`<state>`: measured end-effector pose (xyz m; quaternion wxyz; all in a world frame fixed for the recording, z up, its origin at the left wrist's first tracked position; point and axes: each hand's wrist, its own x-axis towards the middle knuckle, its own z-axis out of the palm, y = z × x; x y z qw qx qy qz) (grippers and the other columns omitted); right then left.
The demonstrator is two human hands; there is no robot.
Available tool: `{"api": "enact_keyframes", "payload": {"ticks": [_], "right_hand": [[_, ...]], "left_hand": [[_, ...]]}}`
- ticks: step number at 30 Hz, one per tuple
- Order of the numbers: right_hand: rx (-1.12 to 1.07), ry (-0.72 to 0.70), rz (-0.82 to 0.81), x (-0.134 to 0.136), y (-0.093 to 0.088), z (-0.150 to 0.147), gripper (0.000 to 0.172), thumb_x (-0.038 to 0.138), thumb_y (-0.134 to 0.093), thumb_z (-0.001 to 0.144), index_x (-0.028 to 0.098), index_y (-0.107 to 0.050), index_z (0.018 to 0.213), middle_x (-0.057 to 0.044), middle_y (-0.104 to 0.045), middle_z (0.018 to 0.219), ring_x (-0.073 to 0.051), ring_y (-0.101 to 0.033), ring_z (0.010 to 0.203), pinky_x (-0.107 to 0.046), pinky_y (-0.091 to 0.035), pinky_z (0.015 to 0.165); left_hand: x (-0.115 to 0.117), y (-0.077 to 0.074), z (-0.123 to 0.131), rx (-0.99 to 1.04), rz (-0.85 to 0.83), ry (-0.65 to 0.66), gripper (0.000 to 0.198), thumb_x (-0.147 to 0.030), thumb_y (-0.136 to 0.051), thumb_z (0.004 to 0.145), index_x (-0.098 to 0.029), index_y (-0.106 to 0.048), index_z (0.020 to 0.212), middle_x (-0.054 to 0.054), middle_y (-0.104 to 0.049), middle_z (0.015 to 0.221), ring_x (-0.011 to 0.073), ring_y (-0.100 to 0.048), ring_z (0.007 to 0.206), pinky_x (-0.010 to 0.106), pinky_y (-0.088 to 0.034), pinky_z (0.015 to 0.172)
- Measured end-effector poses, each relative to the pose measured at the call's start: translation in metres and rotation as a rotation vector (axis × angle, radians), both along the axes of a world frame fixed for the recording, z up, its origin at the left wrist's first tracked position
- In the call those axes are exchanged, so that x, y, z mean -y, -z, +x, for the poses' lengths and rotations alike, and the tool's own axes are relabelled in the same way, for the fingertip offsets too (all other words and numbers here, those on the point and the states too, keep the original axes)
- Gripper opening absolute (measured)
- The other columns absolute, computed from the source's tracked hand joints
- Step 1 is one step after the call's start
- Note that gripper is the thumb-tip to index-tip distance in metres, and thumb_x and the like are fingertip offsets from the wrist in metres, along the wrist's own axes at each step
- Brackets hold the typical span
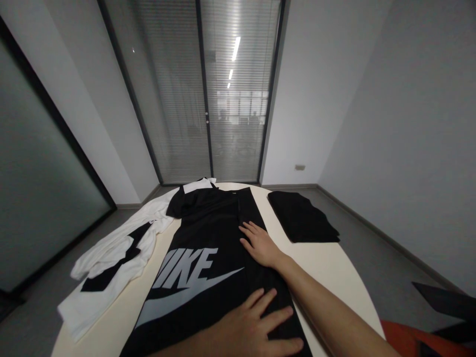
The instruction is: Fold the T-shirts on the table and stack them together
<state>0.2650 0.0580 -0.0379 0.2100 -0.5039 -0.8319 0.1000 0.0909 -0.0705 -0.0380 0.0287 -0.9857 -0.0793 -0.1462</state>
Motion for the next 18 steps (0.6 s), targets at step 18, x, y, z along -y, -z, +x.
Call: {"api": "enact_keyframes", "payload": {"ticks": [18], "right_hand": [[0.132,0.091,-0.201,-0.006,-0.011,0.011,0.063,0.038,-0.048,0.097,0.013,-0.041,0.154,-0.015,-0.029,0.163,-0.032,-0.018,0.153,-0.046,-0.018,0.124]], "left_hand": [[0.008,0.019,0.025,0.01,0.159,-0.037,0.048,-0.044,-0.04,0.105,-0.04,-0.036,0.153,0.004,-0.036,0.161,0.0397,-0.047,0.138,0.059,-0.049,0.102]]}}
